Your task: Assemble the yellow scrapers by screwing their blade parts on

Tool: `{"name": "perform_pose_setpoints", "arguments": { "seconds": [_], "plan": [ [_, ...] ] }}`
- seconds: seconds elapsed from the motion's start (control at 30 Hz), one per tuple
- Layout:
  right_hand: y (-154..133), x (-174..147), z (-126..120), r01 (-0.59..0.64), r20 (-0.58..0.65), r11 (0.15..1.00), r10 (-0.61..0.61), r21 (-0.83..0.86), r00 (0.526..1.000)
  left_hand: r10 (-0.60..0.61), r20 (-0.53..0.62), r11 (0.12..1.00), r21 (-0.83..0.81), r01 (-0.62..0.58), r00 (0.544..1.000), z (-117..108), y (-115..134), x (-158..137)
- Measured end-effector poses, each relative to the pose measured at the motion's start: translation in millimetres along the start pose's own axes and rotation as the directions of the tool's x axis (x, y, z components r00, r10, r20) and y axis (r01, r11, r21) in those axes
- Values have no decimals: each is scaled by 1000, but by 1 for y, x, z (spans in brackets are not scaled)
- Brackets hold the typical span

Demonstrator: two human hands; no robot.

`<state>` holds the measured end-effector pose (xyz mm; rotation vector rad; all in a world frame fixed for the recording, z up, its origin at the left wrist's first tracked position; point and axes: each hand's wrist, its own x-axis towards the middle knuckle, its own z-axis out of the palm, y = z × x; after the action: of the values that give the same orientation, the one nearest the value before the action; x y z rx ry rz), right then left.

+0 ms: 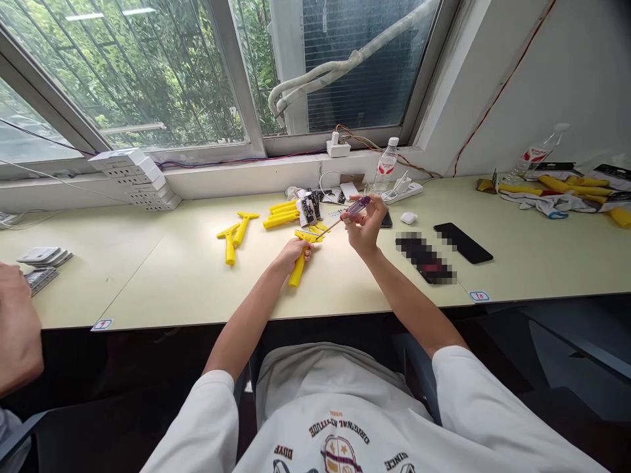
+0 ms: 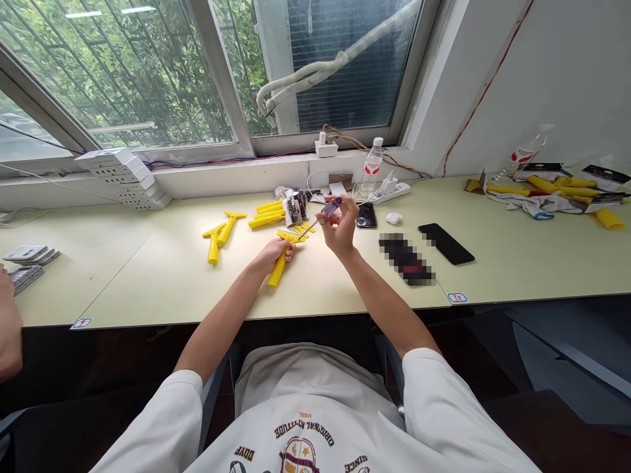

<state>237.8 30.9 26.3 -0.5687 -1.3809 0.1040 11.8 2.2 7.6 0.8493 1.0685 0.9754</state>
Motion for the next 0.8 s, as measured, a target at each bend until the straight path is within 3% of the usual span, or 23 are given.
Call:
{"name": "perform_pose_setpoints", "arguments": {
  "seconds": [0.23,0.47,0.6,0.8],
  "plan": [
    [8,-3,0,28,1,998,-28,48,1000,-8,-8,1000,3,8,1000,2,2,-2],
    [16,-5,-3,-68,9,995,67,72,998,-2,-7,1000,14,2,1000,1,1,-1],
    [22,-6,-2,24,-20,997,-22,69,1000,5,1,1000,15,-5,1000,-1,-1,2],
    [10,-5,-5,-15,23,996,13,86,1000,-5,-3,1000,4,5,1000,-2,-1,2]
  ]
}}
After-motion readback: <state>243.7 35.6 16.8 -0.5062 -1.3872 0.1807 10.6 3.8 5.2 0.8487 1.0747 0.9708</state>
